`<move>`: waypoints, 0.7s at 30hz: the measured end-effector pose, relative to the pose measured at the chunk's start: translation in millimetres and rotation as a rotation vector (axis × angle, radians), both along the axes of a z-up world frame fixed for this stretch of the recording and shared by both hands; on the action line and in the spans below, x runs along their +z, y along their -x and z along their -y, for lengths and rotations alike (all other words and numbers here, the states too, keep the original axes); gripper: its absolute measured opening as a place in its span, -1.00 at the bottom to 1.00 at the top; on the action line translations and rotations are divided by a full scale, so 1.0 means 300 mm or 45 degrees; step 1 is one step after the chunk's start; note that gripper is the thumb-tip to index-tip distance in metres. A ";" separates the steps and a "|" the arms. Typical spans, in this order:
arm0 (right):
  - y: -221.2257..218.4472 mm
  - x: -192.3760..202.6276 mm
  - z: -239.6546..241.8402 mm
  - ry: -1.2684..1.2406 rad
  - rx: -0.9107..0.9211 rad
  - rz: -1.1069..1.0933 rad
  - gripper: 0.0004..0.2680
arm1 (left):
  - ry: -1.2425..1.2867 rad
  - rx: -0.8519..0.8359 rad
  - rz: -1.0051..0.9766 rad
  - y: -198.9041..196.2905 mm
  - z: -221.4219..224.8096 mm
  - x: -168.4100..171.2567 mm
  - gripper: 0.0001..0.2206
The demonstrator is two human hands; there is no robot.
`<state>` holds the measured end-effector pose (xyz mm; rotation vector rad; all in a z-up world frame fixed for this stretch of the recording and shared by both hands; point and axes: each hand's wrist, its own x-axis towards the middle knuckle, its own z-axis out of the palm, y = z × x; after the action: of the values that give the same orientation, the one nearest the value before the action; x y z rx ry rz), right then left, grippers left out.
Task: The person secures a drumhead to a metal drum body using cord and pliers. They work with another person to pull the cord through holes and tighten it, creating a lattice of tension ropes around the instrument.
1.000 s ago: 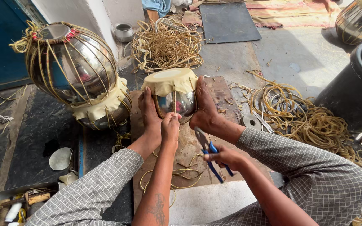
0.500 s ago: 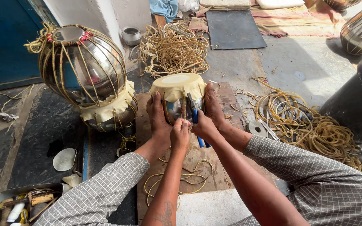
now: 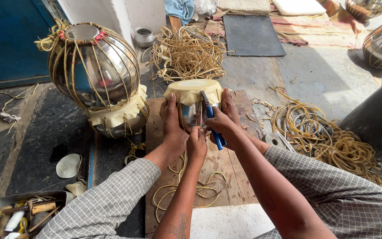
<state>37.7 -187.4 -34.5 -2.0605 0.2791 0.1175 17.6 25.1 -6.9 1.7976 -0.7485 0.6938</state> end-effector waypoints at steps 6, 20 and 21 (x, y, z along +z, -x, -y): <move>-0.029 0.053 -0.015 -0.181 -0.020 -0.157 -0.82 | -0.084 -0.013 0.077 -0.024 -0.006 0.060 0.08; 0.030 -0.010 -0.019 0.111 -0.018 -0.084 -0.88 | -0.089 0.112 0.152 -0.047 0.028 0.065 0.03; 0.026 -0.044 -0.027 0.220 -0.023 0.066 -0.87 | -0.115 0.115 0.132 -0.048 0.026 0.055 0.02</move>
<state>30.1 -179.4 -47.6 -2.2280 0.2837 0.0293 32.0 17.3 9.5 1.8984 -0.7822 0.8293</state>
